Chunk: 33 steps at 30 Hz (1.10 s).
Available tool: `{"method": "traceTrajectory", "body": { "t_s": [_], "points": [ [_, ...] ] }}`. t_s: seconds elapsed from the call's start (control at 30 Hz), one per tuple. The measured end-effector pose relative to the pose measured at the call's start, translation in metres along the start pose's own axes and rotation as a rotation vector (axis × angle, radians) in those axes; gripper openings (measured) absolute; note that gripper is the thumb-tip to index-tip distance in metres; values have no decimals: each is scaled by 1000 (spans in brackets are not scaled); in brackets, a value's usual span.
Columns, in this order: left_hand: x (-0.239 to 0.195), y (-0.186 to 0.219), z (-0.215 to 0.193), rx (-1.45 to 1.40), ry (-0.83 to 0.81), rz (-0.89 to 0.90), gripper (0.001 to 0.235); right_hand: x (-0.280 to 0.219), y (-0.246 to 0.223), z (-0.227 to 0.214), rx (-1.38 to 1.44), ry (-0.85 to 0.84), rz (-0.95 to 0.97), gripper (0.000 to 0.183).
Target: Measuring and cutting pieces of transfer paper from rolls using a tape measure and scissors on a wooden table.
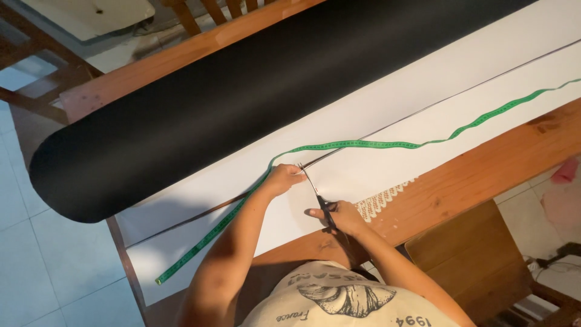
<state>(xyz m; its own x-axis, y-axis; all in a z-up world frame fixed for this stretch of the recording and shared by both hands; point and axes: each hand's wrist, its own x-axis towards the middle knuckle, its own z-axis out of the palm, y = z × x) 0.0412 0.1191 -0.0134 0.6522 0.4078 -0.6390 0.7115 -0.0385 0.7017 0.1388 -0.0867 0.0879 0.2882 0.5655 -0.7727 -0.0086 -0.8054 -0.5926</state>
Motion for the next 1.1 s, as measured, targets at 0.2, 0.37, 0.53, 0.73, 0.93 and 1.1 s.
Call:
{"method": "traceTrajectory", "body": {
  "t_s": [0.2,0.37,0.53,0.73,0.93,1.1],
  "points": [
    [21,-25,9,0,25,22,47,3,2,4,24,35,5,56],
    [-4,-2,4,1,6,35,43,9,5,1,38,51,-18,53],
    [13,-23,10,23,20,53,36,19,22,3,49,18,-45,58],
    [-25,5,5,124,-3,66,37,-19,-3,-4,12,-58,-8,59],
    [-33,1,14,251,46,151,36,14,31,7,-53,27,-64,53],
    [-91,-8,-4,365,331,419,35,-61,-1,2,-244,-39,-88,69]
  ]
}}
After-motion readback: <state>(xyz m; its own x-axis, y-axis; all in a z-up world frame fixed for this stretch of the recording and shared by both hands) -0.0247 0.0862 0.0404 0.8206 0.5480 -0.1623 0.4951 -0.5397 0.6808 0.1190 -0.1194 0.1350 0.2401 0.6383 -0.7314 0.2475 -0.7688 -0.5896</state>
